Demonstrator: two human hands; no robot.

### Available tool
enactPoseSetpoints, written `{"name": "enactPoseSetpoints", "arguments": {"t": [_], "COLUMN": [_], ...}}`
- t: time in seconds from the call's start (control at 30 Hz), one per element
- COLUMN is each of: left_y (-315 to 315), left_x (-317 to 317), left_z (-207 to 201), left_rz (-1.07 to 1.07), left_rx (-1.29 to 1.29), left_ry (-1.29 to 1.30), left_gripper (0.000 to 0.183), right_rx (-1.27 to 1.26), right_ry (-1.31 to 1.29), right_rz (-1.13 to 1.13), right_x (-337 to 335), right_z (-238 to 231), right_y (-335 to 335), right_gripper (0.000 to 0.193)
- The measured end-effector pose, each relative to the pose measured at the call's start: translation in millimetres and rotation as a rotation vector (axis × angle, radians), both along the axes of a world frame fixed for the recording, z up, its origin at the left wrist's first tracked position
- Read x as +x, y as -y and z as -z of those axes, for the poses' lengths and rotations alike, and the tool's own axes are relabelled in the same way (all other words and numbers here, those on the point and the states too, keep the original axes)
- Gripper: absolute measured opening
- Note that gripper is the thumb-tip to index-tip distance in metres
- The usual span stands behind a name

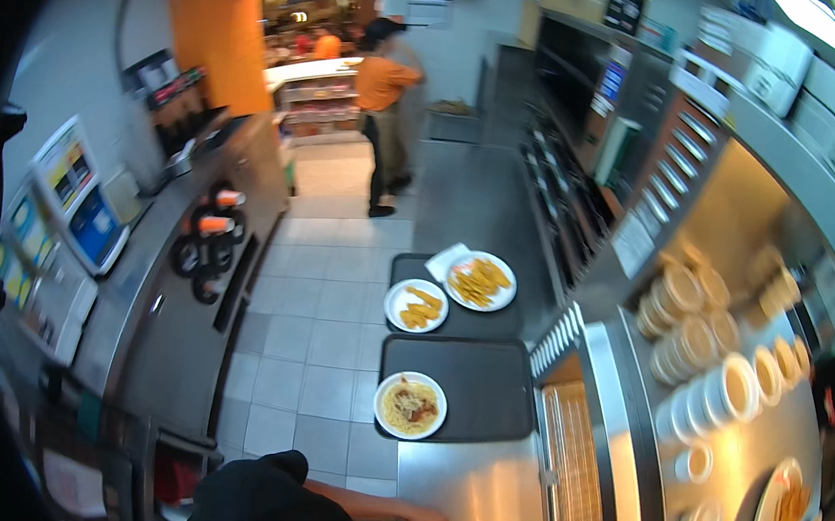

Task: The person assembles multiple food orders by placing plates on trays, using tongs to add french fries and fried chicken pieces, and arranging the trays on a counter. The person then carries the trays to a serving area and places them on a white counter.

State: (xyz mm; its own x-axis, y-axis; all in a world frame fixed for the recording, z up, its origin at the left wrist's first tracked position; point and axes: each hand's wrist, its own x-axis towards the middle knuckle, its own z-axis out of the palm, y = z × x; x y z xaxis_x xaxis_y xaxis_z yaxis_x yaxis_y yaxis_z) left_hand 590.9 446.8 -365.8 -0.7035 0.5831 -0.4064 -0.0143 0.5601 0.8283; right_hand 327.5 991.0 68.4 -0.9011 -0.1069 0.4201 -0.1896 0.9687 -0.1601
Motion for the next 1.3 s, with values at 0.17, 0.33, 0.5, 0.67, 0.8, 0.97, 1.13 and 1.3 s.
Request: {"name": "enactPoseSetpoints", "arguments": {"t": [0.17, 0.33, 0.5, 0.67, 0.8, 0.97, 1.13, 1.3], "left_y": [41, 49, 38, 13, -11, -38, -60, -83], "left_x": [13, 4, -11, -35, -44, -46, -52, -49], "left_z": [6, -26, -43, -56, -67, -75, -94, -120], "left_rz": [0.185, 0.165, 0.368, 0.451, 0.495, 0.681, 0.790, 0.777], "left_rx": [-0.139, -0.175, -0.202, -0.207, -0.140, -0.130, -0.162, -0.014], "left_ry": [-0.003, 0.044, -0.009, 0.045, 0.077, 0.015, 0.001, 0.135], "left_gripper": [0.046, 0.049, 0.046, 0.040, 0.035, 0.033, 0.036, 0.039], "right_rx": [-0.222, -0.959, -1.153, -1.369, -1.320, -1.273, -1.249, -1.384], "right_ry": [0.097, 0.420, 0.304, 0.173, 0.078, 0.013, -0.053, -0.047], "right_rz": [0.298, 0.529, 0.636, 0.654, 0.617, 0.709, 0.753, 0.753], "right_x": [25, 92, 218, 340, 426, 492, 512, 519], "right_z": [5, 8, -3, 3, 13, 31, 65, 116], "right_y": [-59, -44, 19, 55, 90, 149, 187, 201], "right_gripper": [0.015, 0.017, 0.014, 0.038, 0.045, 0.046, 0.048, 0.051]}}
